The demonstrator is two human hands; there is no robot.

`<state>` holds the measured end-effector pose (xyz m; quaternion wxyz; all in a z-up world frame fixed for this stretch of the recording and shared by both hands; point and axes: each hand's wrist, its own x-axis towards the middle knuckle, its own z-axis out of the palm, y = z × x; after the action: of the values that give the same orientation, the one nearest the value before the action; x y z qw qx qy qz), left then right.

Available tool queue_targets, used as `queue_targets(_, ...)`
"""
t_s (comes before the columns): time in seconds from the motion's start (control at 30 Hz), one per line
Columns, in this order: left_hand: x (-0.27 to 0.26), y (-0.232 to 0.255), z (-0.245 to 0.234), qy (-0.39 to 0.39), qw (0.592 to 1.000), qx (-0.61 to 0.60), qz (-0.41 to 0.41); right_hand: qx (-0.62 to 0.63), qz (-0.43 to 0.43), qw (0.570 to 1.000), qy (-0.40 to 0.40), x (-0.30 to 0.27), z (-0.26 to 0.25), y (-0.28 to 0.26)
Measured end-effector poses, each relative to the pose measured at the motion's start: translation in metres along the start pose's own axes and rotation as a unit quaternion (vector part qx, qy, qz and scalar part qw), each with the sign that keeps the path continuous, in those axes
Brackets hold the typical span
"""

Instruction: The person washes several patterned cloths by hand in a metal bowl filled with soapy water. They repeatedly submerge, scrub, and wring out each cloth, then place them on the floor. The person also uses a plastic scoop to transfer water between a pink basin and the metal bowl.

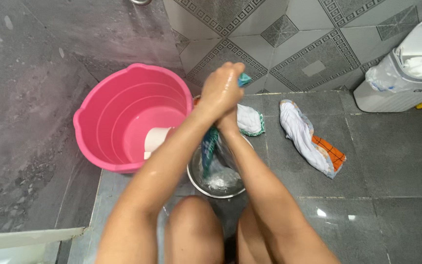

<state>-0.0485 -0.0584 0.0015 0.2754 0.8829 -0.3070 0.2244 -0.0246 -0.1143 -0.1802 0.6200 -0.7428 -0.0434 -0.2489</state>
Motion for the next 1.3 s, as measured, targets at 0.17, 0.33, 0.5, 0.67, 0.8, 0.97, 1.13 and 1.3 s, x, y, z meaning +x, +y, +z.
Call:
queue_targets(0.17, -0.012, 0.002, 0.053, 0.009, 0.998, 0.018, -0.067, -0.041, 0.082, 0.99, 0.106, -0.023, 0.008, 0.031)
queue_targets(0.33, -0.027, -0.007, 0.07, 0.083, 0.981, -0.026, -0.174, -0.047, 0.119, 0.985, 0.119, -0.022, 0.015, 0.02)
queue_targets(0.5, -0.061, -0.063, 0.053, 0.121, 0.901, -0.391, -0.145, 0.085, 0.087, 0.981, 0.153, 0.015, -0.002, -0.02)
queue_targets(0.67, -0.128, -0.066, 0.066, 0.05, 0.983, -0.147, -0.092, 0.31, 0.2, 0.901, 0.226, 0.021, -0.042, -0.107)
queue_targets(0.8, -0.119, -0.04, 0.084, 0.148, 0.901, -0.371, -0.173, 0.387, 0.17, 0.905, 0.054, -0.006, -0.044, -0.158)
queue_targets(0.97, -0.114, -0.061, 0.075, -0.012, 0.801, -0.571, -0.178, 0.376, 0.174, 0.897, -0.152, 0.005, -0.067, -0.163)
queue_targets(1.13, -0.111, -0.069, 0.086, -0.122, 0.742, -0.631, -0.193, 0.42, 0.152, 0.857, -0.255, 0.014, -0.081, -0.132)
queue_targets(1.3, -0.115, -0.084, 0.1, -0.142, 0.597, -0.739, -0.278, 0.2, 0.13, 0.913, -0.331, 0.023, -0.104, -0.114)
